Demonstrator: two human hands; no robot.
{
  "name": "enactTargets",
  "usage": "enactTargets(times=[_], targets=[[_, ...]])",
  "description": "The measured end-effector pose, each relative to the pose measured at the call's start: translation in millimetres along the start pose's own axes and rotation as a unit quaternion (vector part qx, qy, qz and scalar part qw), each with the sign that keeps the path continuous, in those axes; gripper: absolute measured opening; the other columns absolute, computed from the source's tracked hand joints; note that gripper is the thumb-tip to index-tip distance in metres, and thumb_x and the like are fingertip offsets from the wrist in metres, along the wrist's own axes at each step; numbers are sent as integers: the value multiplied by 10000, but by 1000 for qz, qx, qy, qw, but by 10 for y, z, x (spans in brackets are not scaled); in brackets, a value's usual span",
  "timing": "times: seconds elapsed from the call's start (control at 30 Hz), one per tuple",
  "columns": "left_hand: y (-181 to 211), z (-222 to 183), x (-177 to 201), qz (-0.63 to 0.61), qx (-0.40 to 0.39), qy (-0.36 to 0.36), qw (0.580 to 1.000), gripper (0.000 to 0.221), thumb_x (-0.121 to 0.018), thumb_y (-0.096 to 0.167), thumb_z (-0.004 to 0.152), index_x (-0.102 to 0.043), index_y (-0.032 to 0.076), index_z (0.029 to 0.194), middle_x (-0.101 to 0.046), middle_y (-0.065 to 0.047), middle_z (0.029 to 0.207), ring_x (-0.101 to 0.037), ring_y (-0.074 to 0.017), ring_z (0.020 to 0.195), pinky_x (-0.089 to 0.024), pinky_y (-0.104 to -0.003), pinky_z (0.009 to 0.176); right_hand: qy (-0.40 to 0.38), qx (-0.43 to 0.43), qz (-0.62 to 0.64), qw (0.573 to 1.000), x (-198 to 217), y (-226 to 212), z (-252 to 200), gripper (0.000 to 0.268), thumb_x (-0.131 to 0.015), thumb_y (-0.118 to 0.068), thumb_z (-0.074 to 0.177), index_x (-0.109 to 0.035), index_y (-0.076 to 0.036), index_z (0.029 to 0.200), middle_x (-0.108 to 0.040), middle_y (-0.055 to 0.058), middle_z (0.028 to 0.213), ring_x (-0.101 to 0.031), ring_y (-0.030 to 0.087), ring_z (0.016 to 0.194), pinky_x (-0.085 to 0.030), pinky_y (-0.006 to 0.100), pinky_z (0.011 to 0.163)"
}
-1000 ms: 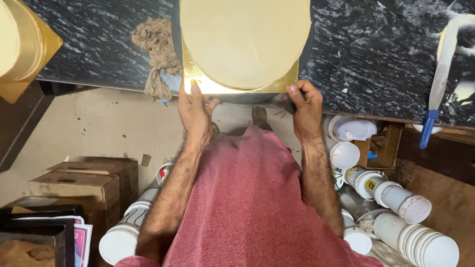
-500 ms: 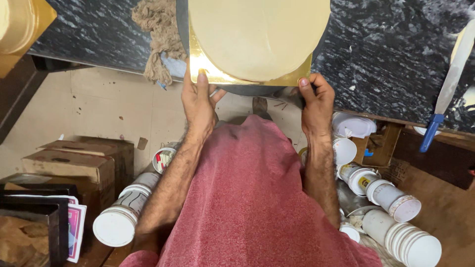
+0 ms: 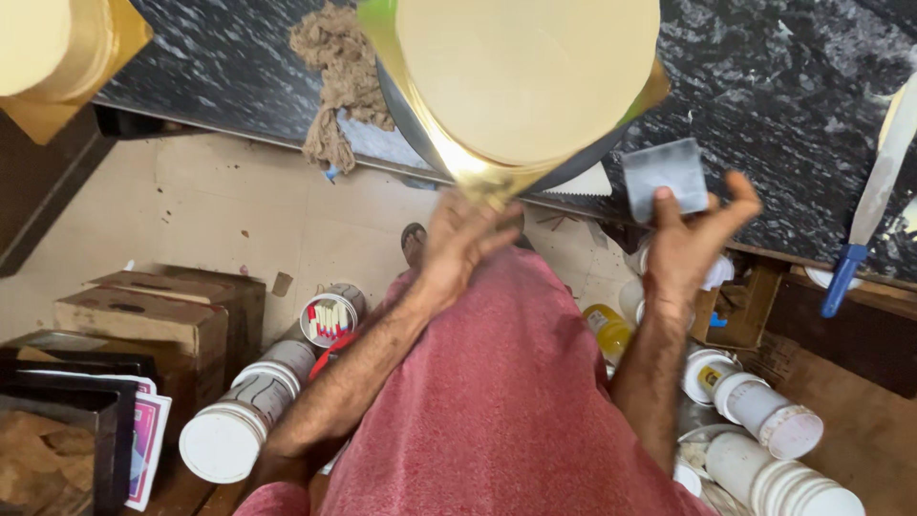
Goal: The person applies cream to a cake on a turntable using a large spatula and a small scraper tool, smoothing the sides and top surface.
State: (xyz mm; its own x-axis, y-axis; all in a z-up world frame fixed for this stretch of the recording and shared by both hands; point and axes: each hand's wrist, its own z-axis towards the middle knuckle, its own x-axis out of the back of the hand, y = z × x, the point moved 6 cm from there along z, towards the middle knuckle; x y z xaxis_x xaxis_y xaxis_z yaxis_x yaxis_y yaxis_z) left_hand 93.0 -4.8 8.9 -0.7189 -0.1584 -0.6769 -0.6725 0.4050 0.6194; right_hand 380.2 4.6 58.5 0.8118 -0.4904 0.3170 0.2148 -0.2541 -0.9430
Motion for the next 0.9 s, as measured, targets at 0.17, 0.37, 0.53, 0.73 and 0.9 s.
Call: enactTargets(times=[0.17, 0.37, 0.53, 0.73, 0.9], targets=[[-73, 57, -53, 62, 80, -75, 992, 566, -559, -114, 923, -302, -6, 1416, -482, -199, 1497, -546, -364, 1379, -551, -500, 1106, 24, 64, -5, 998, 263, -201, -31, 253, -721, 75, 1033, -675, 12, 1274, -628, 81, 1147, -598, 148, 1021, -514, 259, 911], [405, 183, 329, 11, -14, 23, 1000, 688, -445, -219, 809, -374, -55, 1474, -514, -276, 1436, -592, -385, 1272, -523, -480, 1111, 13, 223, -68, 972, 227, -582, -225, 189, -605, 100, 1114, -686, 55, 1280, -577, 84, 1195, -633, 153, 1097, -545, 279, 1020], [620, 243, 485, -47, -61, 44, 996, 636, -400, -190, 816, -408, -45, 1435, -548, -256, 1416, -624, -382, 1259, -533, -477, 1095, 36, 309, -153, 938, 44, -867, -369, 238, -688, 82, 1082, -744, 19, 1304, -610, 120, 1223, -620, 218, 1110, -526, 287, 909], [199, 57, 174, -18, 11, -13, 1000, 626, -367, -234, 738, -371, -69, 1342, -527, -228, 1474, -581, -423, 1338, -524, -493, 1108, 35, 448, -276, 850, -258, -1067, -522, 271, -757, 48, 977, -767, -78, 1217, -649, 77, 1254, -580, 320, 1262, -500, 437, 1072], [27, 24, 122, 108, 126, -64, 984, 739, -358, -234, 739, -413, -5, 1439, -539, -209, 1493, -535, -375, 1385, -495, -440, 1114, 20, 459, -285, 841, -381, -996, -519, 248, -776, 14, 1003, -765, -87, 1230, -666, 47, 1278, -561, 304, 1283, -491, 440, 1088]])
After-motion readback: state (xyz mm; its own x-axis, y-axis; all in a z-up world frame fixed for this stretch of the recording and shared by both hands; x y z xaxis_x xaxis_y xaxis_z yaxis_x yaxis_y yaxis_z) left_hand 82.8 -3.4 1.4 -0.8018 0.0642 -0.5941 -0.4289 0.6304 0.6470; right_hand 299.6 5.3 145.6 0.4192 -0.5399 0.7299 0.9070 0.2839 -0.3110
